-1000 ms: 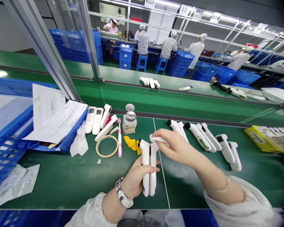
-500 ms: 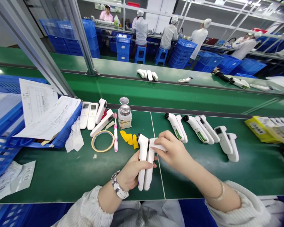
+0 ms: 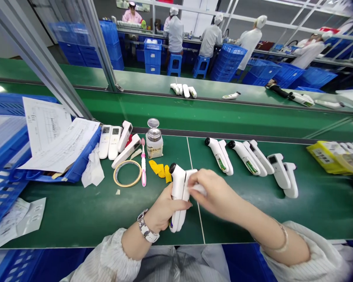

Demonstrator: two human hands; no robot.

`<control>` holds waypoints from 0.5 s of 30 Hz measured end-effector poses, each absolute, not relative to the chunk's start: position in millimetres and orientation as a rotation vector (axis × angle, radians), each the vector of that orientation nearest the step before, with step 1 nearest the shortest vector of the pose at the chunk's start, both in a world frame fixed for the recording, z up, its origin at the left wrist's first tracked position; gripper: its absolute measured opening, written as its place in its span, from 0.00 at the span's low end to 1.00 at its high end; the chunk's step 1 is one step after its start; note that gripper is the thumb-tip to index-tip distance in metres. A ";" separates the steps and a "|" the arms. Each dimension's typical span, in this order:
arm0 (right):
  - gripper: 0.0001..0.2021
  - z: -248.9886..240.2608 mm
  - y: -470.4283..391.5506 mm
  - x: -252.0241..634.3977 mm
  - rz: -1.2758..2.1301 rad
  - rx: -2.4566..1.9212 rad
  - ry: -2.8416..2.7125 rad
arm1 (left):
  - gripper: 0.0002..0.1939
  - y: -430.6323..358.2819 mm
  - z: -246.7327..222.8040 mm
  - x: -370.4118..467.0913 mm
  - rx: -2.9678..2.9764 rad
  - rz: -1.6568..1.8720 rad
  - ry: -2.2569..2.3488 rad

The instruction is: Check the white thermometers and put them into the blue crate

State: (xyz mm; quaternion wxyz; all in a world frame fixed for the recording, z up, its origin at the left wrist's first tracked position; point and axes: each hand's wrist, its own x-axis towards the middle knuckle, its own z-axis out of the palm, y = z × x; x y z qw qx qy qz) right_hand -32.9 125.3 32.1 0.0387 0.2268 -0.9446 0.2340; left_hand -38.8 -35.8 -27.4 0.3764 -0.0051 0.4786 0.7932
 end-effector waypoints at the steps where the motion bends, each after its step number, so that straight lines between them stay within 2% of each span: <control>1: 0.05 32.1 124.7 -32.6 0.693 0.662 -2.872 | 0.20 -35.9 -27.4 -39.2 -0.020 2.029 1.223; 6: 0.03 27.0 121.9 -30.3 0.719 0.828 -2.794 | 0.18 -35.4 -29.4 -38.7 0.032 2.044 1.167; 9: 0.03 25.4 122.0 -30.2 0.657 0.725 -2.783 | 0.18 -34.4 -29.9 -38.1 -0.006 2.006 1.149; 13: 0.03 28.6 120.8 -29.9 0.653 0.879 -2.845 | 0.17 -34.0 -29.1 -37.6 0.015 2.055 1.136; 15: 0.03 30.2 119.7 -29.5 0.604 0.814 -2.836 | 0.18 -34.1 -29.1 -37.1 0.014 2.038 1.129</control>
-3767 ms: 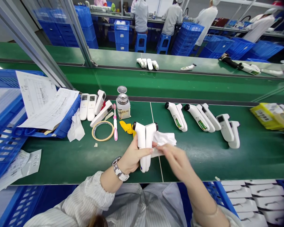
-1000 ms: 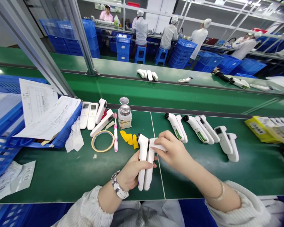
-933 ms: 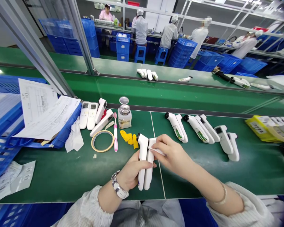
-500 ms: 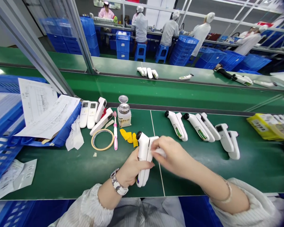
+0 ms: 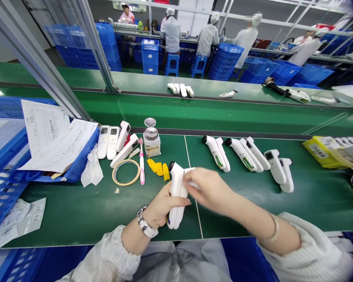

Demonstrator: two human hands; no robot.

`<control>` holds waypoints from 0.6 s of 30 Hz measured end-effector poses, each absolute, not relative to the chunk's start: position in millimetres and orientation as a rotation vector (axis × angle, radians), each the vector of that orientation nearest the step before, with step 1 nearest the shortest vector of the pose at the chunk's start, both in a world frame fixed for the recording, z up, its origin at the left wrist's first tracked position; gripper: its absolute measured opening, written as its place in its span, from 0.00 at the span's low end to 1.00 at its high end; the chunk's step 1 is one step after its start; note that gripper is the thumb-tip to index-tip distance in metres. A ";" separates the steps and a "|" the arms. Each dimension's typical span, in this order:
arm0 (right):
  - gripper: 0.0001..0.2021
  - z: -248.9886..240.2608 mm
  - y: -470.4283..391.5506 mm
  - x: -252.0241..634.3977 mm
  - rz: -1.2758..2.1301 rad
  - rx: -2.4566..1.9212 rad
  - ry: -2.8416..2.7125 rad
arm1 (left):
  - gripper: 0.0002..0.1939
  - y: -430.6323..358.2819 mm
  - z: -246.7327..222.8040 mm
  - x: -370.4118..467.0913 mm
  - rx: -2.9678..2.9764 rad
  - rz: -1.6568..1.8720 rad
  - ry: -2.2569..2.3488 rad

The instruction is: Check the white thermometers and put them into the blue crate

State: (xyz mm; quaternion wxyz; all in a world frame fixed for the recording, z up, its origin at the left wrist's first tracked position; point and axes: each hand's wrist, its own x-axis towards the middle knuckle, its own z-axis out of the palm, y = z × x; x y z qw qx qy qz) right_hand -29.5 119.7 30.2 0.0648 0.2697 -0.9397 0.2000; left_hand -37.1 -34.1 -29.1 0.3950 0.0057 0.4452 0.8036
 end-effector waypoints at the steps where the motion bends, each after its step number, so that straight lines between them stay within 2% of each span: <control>1: 0.03 30.5 119.2 -29.1 0.567 0.758 -2.823 | 0.18 -34.1 -29.3 -36.7 0.008 2.013 1.124; 6: 0.05 27.7 126.7 -30.0 0.524 0.887 -2.844 | 0.18 -33.0 -30.6 -35.9 0.010 1.997 1.117; 9: 0.05 26.0 145.4 -36.3 0.488 0.587 -2.793 | 0.22 -33.3 -29.8 -36.8 0.024 1.972 1.114; 12: 0.14 21.6 162.1 -34.2 0.573 0.371 -2.602 | 0.24 -34.5 -29.1 -37.4 0.033 2.003 1.127; 14: 0.14 13.7 163.7 -23.4 0.722 0.227 -2.468 | 0.24 -34.7 -29.6 -37.0 0.015 2.028 1.137; 17: 0.05 -6.8 149.5 0.8 1.211 -0.073 -2.397 | 0.24 -33.1 -31.2 -35.4 0.029 2.057 1.135; 18: 0.10 -14.8 141.4 8.6 1.416 -0.147 -2.402 | 0.23 -32.2 -31.6 -35.0 0.026 2.074 1.132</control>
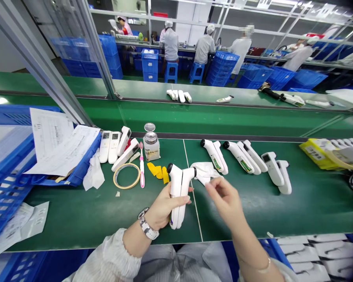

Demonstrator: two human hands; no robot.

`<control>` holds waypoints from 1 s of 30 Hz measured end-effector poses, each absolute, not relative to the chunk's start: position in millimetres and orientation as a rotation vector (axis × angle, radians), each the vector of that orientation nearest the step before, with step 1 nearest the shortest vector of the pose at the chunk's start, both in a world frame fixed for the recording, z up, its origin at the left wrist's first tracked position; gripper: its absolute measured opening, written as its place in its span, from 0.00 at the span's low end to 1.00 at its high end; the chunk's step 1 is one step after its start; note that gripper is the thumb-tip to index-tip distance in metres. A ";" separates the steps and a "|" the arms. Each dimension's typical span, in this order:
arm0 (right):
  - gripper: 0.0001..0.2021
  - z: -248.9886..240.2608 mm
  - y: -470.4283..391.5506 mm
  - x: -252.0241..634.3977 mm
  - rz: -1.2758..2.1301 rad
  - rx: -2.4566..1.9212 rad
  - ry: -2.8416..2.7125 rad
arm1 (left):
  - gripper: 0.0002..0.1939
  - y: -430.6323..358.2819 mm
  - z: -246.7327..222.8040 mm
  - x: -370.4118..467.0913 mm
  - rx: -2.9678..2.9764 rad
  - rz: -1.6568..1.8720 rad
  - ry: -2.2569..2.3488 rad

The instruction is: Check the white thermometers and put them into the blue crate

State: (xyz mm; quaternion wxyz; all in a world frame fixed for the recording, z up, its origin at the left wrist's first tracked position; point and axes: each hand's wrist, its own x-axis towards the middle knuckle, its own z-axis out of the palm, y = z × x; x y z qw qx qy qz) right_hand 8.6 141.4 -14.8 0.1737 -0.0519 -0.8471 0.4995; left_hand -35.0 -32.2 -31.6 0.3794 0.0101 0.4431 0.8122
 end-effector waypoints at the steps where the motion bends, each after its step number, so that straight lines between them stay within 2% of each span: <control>1: 0.15 -22.6 132.5 15.5 1.621 -0.199 -2.406 | 0.21 -31.2 -31.8 -34.6 0.008 2.098 1.126; 4: 0.18 -40.5 105.7 28.4 2.081 -0.275 -2.351 | 0.16 -28.6 -31.7 -34.2 -0.101 2.165 1.032; 7: 0.18 -46.8 87.6 31.6 2.290 -0.374 -2.192 | 0.15 -28.0 -31.0 -34.0 -0.090 2.223 0.978; 10: 0.24 -46.3 81.1 30.3 2.317 -0.421 -2.115 | 0.17 -29.0 -30.7 -32.9 0.064 2.234 1.062; 12: 0.25 -46.0 80.6 29.0 2.307 -0.405 -2.062 | 0.19 -29.7 -30.9 -32.3 0.132 2.235 1.084; 18: 0.22 -50.3 81.9 28.8 2.552 -0.476 -1.802 | 0.18 -28.8 -32.3 -33.7 0.130 2.275 1.026; 24: 0.17 -47.6 90.9 31.8 2.209 -0.424 -1.994 | 0.18 -28.8 -31.4 -37.0 0.059 2.267 0.923; 30: 0.17 -51.1 93.3 37.6 2.407 -0.367 -1.887 | 0.15 -30.3 -30.2 -38.8 0.046 2.281 0.908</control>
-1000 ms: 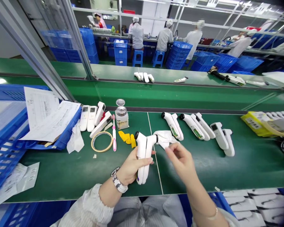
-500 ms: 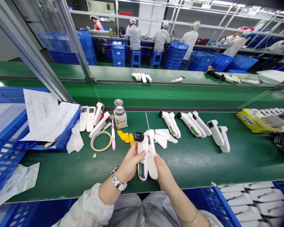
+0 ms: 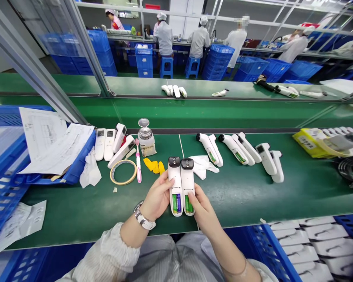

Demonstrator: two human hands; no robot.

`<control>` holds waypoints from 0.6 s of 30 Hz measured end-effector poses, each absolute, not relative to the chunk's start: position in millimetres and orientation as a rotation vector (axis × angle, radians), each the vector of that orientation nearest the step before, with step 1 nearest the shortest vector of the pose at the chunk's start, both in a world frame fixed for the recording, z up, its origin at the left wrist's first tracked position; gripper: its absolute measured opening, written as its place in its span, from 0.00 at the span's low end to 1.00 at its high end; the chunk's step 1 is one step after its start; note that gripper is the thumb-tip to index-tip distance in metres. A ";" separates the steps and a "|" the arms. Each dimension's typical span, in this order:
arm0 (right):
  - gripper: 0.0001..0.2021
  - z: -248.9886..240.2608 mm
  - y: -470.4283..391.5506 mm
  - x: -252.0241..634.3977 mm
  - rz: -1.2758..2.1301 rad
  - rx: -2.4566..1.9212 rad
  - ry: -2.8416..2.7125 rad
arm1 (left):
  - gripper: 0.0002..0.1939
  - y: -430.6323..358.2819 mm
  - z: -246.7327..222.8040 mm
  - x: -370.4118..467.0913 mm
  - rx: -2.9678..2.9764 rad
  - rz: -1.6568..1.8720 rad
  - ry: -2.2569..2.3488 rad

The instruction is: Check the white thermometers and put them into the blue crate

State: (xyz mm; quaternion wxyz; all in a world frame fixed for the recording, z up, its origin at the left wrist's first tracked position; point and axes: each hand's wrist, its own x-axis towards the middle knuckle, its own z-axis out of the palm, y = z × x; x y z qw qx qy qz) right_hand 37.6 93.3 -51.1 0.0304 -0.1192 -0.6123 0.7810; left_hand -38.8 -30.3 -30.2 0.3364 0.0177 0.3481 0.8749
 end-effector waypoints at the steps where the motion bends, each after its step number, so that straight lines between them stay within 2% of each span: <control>1: 0.17 -52.7 92.9 38.3 2.446 -0.399 -1.841 | 0.15 -30.4 -30.6 -38.9 0.044 2.280 0.900; 9: 0.18 -51.1 90.3 41.4 2.699 -0.681 -1.422 | 0.16 -30.6 -32.4 -39.5 -0.006 2.282 0.831; 18: 0.21 -38.3 95.3 42.1 2.601 -0.432 -1.774 | 0.15 -29.5 -29.6 -36.8 0.093 2.232 0.880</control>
